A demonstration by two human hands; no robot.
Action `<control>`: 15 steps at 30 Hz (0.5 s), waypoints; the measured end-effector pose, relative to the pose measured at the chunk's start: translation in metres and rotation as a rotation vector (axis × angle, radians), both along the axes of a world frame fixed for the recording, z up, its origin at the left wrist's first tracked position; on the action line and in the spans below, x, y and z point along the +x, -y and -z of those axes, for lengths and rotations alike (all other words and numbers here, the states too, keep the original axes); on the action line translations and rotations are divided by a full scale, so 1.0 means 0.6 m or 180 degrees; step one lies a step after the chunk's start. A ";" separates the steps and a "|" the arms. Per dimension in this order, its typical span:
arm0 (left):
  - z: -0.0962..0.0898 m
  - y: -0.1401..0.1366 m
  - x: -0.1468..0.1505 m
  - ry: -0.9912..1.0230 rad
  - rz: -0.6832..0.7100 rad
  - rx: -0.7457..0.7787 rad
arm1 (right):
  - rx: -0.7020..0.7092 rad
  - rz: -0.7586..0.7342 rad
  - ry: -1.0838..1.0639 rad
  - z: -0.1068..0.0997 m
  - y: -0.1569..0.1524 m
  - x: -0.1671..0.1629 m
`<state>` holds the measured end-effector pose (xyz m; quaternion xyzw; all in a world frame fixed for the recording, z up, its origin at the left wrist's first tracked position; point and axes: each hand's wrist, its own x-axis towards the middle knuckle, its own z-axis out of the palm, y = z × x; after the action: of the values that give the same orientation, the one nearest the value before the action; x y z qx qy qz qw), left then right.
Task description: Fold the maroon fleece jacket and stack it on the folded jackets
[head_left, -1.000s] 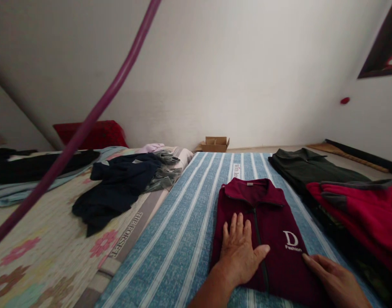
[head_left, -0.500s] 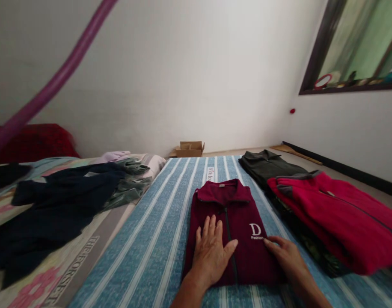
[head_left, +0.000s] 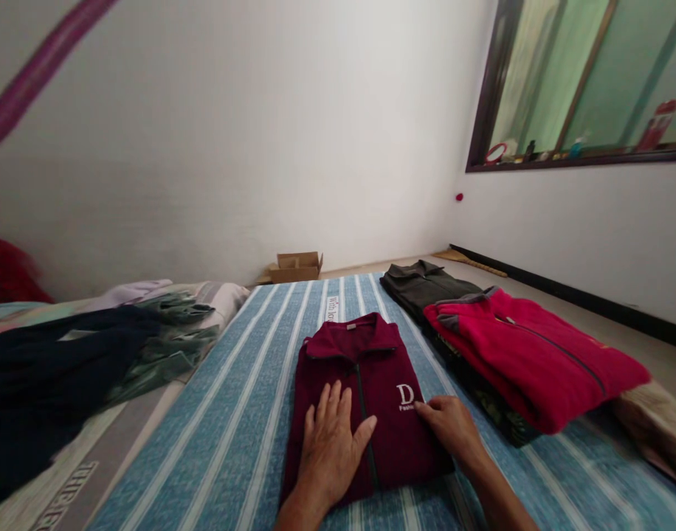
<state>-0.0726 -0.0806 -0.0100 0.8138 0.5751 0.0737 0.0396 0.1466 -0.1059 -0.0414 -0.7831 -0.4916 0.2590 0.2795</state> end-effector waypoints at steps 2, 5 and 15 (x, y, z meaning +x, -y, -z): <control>0.001 -0.002 0.000 -0.0018 0.0000 0.0020 | -0.0003 0.0056 0.0131 -0.007 0.001 -0.001; 0.001 -0.004 0.001 -0.0043 0.0010 0.0012 | -0.0006 0.0111 0.0249 -0.014 0.000 -0.004; 0.000 -0.001 -0.001 0.0127 0.0028 0.0107 | 0.0225 0.0125 -0.0296 -0.006 -0.032 -0.014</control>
<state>-0.0729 -0.0800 -0.0102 0.8152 0.5693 0.0994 0.0377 0.1385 -0.0864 -0.0380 -0.7693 -0.4714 0.2720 0.3346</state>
